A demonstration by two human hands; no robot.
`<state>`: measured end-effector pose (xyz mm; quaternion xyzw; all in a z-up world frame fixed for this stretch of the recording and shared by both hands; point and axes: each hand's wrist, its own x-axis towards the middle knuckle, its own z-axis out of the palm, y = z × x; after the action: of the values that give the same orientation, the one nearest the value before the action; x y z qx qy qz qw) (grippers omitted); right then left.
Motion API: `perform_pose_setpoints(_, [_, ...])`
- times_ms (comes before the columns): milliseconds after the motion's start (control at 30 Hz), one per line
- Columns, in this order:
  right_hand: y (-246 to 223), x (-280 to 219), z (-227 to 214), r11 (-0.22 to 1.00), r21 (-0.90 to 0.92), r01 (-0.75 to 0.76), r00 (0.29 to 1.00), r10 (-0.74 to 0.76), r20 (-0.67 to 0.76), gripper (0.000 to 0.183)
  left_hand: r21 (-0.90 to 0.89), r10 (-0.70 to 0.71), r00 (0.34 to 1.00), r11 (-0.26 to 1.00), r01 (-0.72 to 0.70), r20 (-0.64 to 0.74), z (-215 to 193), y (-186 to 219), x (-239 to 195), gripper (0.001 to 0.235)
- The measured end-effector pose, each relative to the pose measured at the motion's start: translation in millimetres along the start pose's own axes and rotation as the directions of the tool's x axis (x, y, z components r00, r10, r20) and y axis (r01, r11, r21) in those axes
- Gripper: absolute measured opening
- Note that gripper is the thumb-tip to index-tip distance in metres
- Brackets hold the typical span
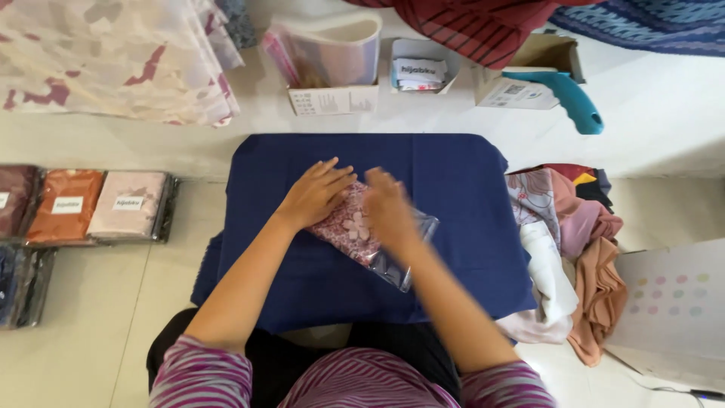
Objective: The person folds a patterned scarf on a blue surface, using a lint roller to clean it between folds. They then place the folded scarf into a clear plastic bag and seal it.
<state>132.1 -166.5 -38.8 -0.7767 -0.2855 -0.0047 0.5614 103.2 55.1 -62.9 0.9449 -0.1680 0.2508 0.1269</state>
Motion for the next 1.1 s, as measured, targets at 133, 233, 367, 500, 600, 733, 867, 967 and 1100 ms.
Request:
perform_pose_setpoints(133, [53,-12,69,0.587,-0.796,0.148,0.979,-0.201,0.033,0.059,0.013,0.05,0.975,0.998,-0.054,0.215,27,-12,-10,0.044])
perform_pose_setpoints(233, [57,-17,79,0.579,-0.811,0.086,0.994,-0.104,0.031,0.064,0.072,0.016,0.977,0.997,-0.032,0.214,29,-11,-22,0.05])
perform_pose_setpoints(367, [62,-23,77,0.61,-0.787,0.09,0.989,0.036,0.141,0.07,0.075,-0.076,0.958,0.996,0.058,0.275,29,-5,-32,0.053])
perform_pose_setpoints(500, [56,-24,74,0.573,-0.811,0.122,0.988,0.008,0.154,0.068,0.052,-0.095,0.961,0.995,0.084,0.261,32,-4,-35,0.054])
perform_pose_setpoints(600, [54,-20,74,0.563,-0.821,0.097,0.981,0.087,0.176,0.071,0.046,-0.085,0.971,0.996,0.077,0.223,31,-4,-34,0.053])
perform_pose_setpoints(733, [54,-20,73,0.556,-0.825,0.099,0.983,0.076,0.169,0.071,0.043,-0.109,0.968,0.994,0.102,0.225,34,-4,-33,0.054])
perform_pose_setpoints(867, [53,-21,67,0.574,-0.807,0.141,0.982,0.025,0.189,0.068,0.082,-0.124,0.969,0.991,0.108,0.214,39,-3,-37,0.054])
perform_pose_setpoints(967, [45,-25,54,0.541,-0.822,0.175,0.983,-0.053,0.174,0.074,0.129,-0.248,0.956,0.965,0.229,0.159,32,13,-42,0.054])
perform_pose_setpoints(1100, [50,-37,50,0.559,-0.8,0.218,0.974,-0.071,0.216,0.074,0.17,-0.36,0.919,0.928,0.333,0.164,42,33,-56,0.057])
